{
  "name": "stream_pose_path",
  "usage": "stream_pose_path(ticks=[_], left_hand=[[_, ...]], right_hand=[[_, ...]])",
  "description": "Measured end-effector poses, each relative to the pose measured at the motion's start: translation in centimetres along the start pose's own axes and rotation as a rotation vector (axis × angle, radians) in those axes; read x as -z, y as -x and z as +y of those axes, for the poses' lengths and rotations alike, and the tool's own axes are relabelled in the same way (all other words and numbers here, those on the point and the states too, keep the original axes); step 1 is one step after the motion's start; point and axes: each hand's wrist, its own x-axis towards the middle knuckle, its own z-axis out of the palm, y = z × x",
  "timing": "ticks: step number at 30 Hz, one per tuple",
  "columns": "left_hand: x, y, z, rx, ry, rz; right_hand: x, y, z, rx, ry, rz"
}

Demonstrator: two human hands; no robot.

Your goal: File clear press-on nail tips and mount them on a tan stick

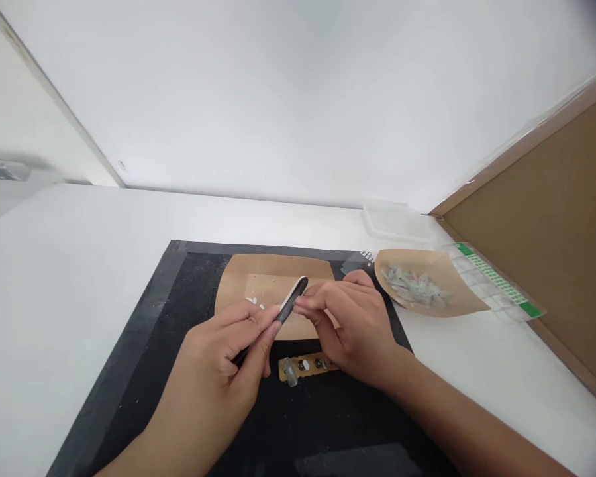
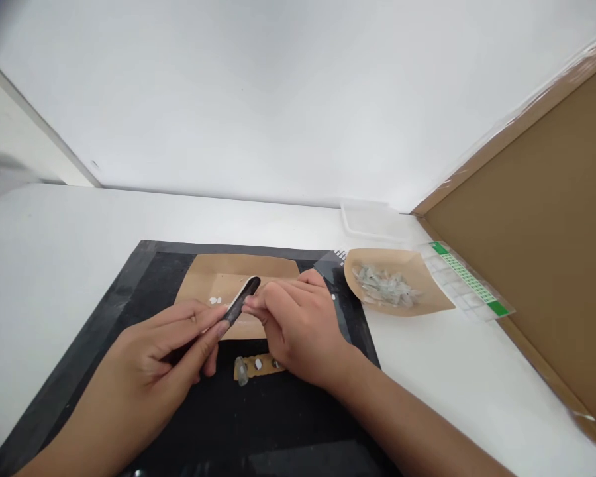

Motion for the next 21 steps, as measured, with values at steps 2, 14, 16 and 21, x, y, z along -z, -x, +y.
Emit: stream_pose_path(ticks=[2, 14, 16, 21], left_hand=[[0.0, 0.0, 0.0, -0.024, -0.022, 0.023], [-0.8, 1.2, 0.1, -0.194, -0.205, 0.153], [-0.9, 1.3, 0.0, -0.204, -0.214, 0.159], [-0.8, 1.3, -0.2, -0.205, -0.227, 0.166]], right_hand=[[0.1, 0.0, 0.1, -0.006, -0.041, 0.016], [-0.3, 0.1, -0.8, -0.056, -0.048, 0.160], [-0.4, 0.2, -1.2, -0.046, -0.014, 0.140], [-0.5, 0.2, -1.6, 0.019, -0.021, -0.002]])
